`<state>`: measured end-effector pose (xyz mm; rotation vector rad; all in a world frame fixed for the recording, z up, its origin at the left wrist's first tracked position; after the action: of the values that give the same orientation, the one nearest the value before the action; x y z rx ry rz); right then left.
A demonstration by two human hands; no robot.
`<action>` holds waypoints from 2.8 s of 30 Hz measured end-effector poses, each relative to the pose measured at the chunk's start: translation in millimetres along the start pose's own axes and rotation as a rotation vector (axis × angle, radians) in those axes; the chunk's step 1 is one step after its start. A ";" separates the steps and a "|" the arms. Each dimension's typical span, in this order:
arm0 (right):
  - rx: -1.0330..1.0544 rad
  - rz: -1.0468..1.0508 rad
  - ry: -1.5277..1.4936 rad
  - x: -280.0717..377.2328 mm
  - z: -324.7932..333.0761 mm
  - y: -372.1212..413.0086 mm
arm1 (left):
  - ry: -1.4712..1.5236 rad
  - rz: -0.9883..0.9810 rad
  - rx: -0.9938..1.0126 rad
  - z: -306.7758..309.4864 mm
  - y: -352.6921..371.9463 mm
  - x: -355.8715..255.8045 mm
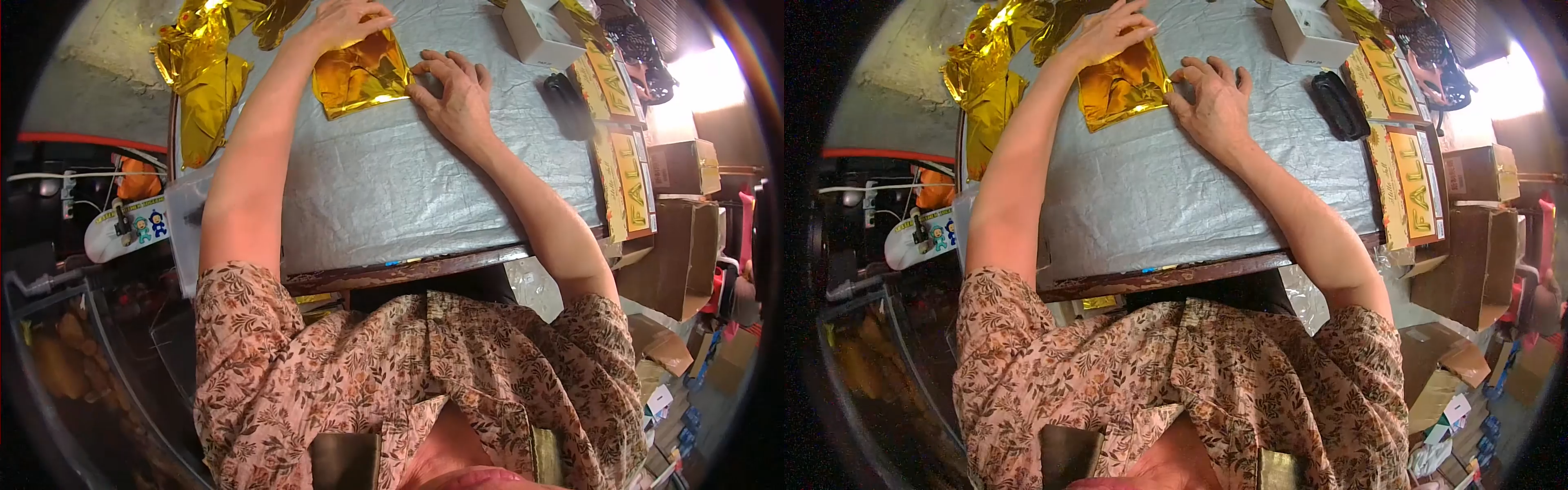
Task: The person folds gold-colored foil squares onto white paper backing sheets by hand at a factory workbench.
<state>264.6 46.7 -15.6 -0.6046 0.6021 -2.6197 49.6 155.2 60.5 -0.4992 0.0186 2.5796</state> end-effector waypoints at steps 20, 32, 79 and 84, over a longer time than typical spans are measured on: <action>-0.032 -0.023 -0.046 1.4 1.2 2.2 | 0.387 -0.180 -0.125 -41.4 -13.1 54.3; -0.009 0.133 0.103 14.3 -2.4 3.2 | 0.465 -0.073 -0.190 -36.6 4.6 31.4; 0.131 0.388 0.342 21.3 -1.8 5.7 | -0.106 0.017 -0.176 -72.2 154.8 -3.3; 0.120 0.376 0.330 23.1 4.5 -12.4 | -0.078 0.036 -0.157 -69.2 152.5 -2.5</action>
<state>244.3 45.3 1.5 -0.0127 0.5826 -2.3842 1.5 13.9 -15.4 -0.4582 -0.2045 2.6464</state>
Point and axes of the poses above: each hand's wrist, its own y-axis away from the middle knuckle, its own z-axis out of the back of the hand, x = y × z, the point moved 2 cm from there along -y, towards the middle knuckle, and after that the axes turned 12 degrees about y, right-handed, at the moved point
